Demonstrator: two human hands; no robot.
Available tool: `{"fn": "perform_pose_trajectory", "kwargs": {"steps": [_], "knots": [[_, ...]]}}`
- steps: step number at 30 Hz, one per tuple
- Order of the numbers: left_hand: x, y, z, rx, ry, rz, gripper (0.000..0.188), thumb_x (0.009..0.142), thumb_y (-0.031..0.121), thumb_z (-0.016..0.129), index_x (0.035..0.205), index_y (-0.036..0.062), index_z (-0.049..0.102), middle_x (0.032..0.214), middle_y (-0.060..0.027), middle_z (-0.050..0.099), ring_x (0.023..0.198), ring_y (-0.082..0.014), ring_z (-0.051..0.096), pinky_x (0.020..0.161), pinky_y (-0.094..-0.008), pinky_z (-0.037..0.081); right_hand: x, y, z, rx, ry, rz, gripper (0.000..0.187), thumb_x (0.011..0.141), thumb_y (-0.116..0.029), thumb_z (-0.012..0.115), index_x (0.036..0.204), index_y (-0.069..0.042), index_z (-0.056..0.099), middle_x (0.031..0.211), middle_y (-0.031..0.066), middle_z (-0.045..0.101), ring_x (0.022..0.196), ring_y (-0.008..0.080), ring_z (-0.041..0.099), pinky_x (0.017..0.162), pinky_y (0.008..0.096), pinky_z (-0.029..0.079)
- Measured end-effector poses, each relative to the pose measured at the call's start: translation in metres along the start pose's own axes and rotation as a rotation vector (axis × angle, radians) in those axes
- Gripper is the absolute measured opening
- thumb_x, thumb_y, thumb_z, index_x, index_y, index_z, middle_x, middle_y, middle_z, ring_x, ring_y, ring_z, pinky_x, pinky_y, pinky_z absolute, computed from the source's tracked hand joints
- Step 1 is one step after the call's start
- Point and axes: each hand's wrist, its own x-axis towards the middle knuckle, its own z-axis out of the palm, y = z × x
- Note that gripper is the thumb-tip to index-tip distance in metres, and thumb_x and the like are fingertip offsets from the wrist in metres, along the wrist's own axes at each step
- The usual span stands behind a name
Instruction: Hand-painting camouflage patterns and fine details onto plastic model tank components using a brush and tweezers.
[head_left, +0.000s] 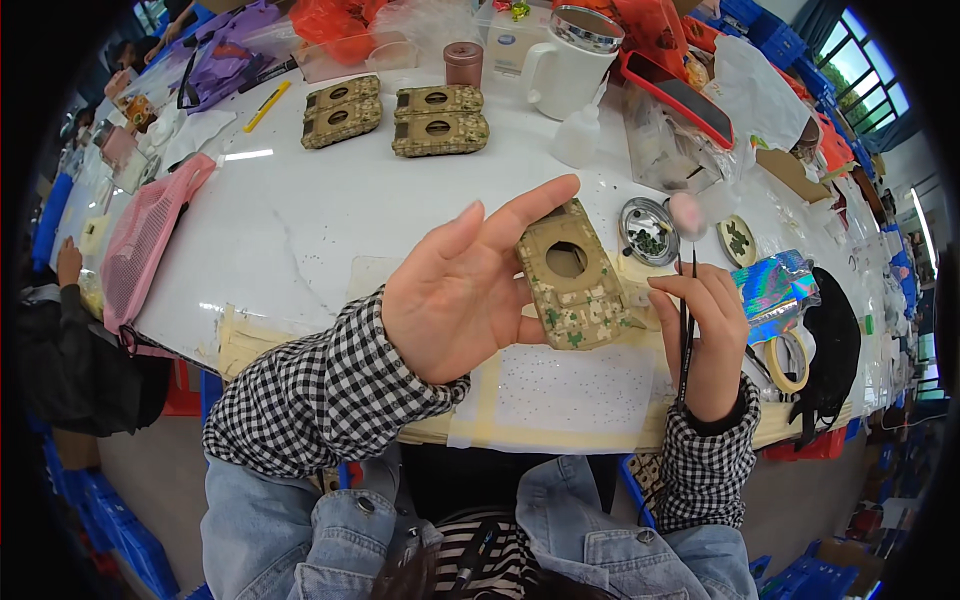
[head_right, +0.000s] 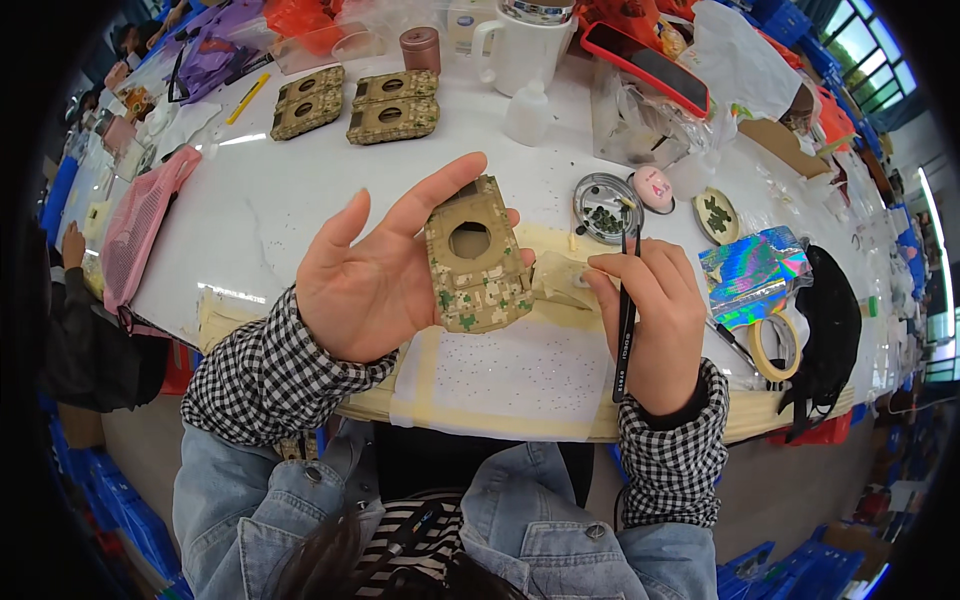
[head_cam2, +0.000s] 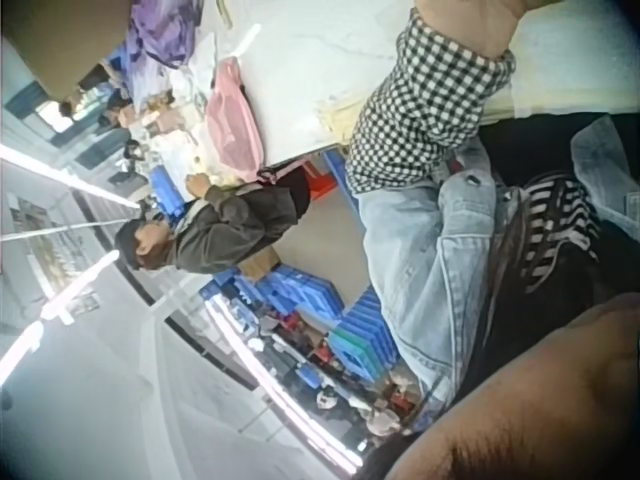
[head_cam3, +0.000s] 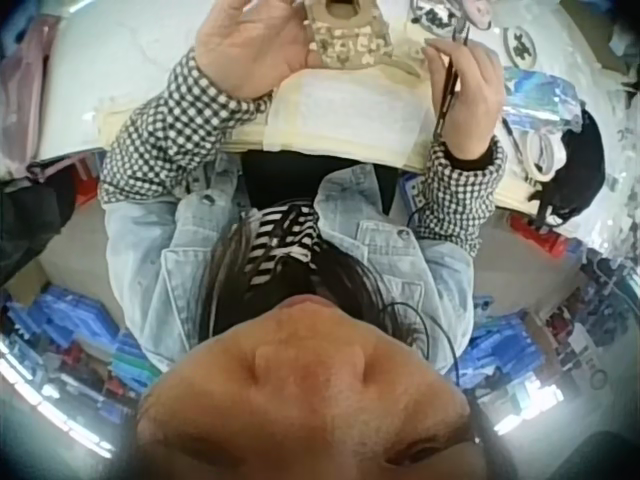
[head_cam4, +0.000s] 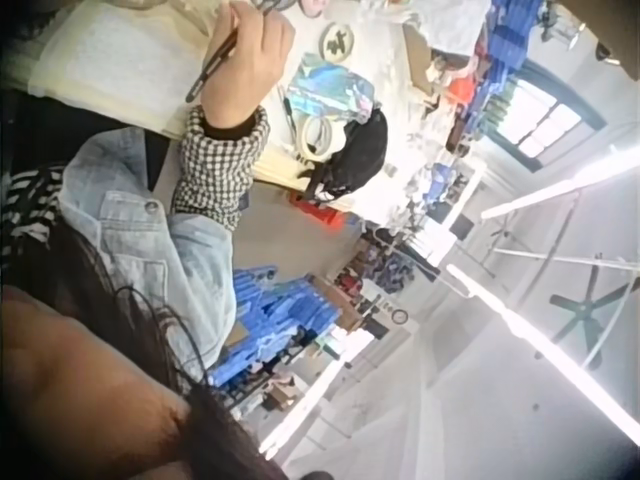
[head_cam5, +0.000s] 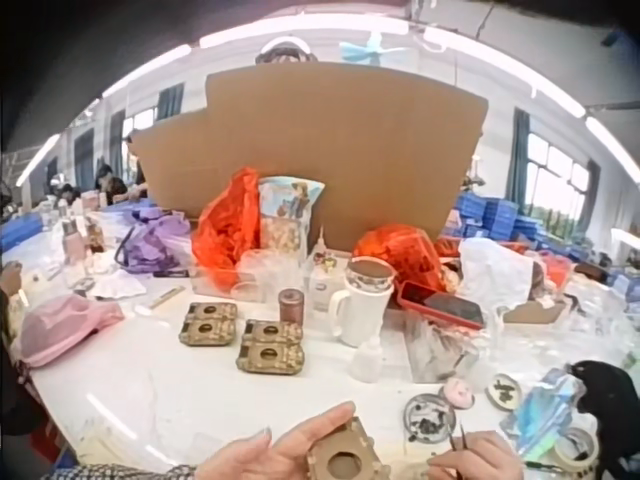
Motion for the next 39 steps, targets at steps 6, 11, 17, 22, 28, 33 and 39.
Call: {"fn": "perform_pose_trajectory", "kwargs": {"steps": [6,11,17,22,28,33,39], "knots": [[0.002,0.000,-0.003,0.029,0.019,-0.032,0.079,0.086,0.037,0.050,0.148,0.0106,0.008,0.142,-0.0169,0.034,0.131,-0.0392,0.036,0.104,-0.0537,0.034,-0.003,0.005,-0.003,0.045,0.013,0.021,0.017,0.069,0.000,0.073,0.084,-0.001,0.064,0.080,0.0122,0.061,0.080,0.0283,0.057,0.070,0.0354,0.046],[0.002,0.000,-0.003,0.039,0.038,-0.042,0.078,0.086,0.036,0.050,0.148,0.0102,0.010,0.141,-0.0170,0.036,0.130,-0.0397,0.037,0.105,-0.0529,0.034,-0.004,0.007,-0.003,0.080,0.010,0.028,0.017,0.070,0.000,0.072,0.084,0.000,0.064,0.079,0.0121,0.061,0.078,0.0277,0.057,0.068,0.0340,0.045],[0.002,-0.001,-0.003,0.054,0.047,-0.027,0.068,0.090,0.026,0.044,0.147,0.0094,0.011,0.139,-0.0175,0.038,0.129,-0.0384,0.039,0.103,-0.0513,0.037,-0.007,0.009,-0.005,0.097,-0.069,0.089,0.013,0.073,0.001,0.069,0.085,-0.001,0.065,0.084,0.0132,0.065,0.083,0.0263,0.061,0.076,0.0326,0.046],[0.002,-0.001,0.002,0.158,0.127,-0.075,0.058,0.094,0.013,0.038,0.147,0.0094,0.013,0.138,-0.0178,0.039,0.125,-0.0360,0.045,0.103,-0.0469,0.041,-0.008,0.010,-0.003,0.137,-0.017,0.072,0.015,0.071,0.002,0.071,0.084,-0.001,0.065,0.081,0.0126,0.063,0.077,0.0269,0.058,0.069,0.0324,0.046],[0.001,-0.001,0.004,0.161,0.139,-0.091,0.055,0.097,0.013,0.037,0.147,0.0135,0.012,0.137,-0.0176,0.040,0.122,-0.0345,0.048,0.101,-0.0438,0.044,-0.005,0.007,-0.010,0.170,0.056,0.115,0.014,0.072,0.000,0.072,0.084,-0.001,0.065,0.080,0.0128,0.063,0.075,0.0267,0.059,0.067,0.0324,0.046],[0.001,-0.003,0.005,0.192,0.153,-0.090,0.055,0.098,0.017,0.037,0.147,0.0158,0.012,0.136,-0.0182,0.041,0.122,-0.0321,0.049,0.099,-0.0408,0.046,-0.010,0.010,-0.008,0.137,0.009,0.085,0.015,0.072,-0.002,0.073,0.084,-0.001,0.065,0.077,0.0120,0.062,0.073,0.0261,0.059,0.065,0.0323,0.045],[0.002,-0.004,0.001,0.241,0.146,-0.074,0.053,0.098,0.019,0.036,0.146,0.0141,0.013,0.137,-0.0202,0.041,0.122,-0.0346,0.049,0.096,-0.0384,0.049,-0.010,0.015,-0.002,0.148,0.002,0.087,0.013,0.071,-0.001,0.073,0.082,-0.001,0.066,0.074,0.0108,0.062,0.072,0.0236,0.059,0.064,0.0309,0.045]]}}
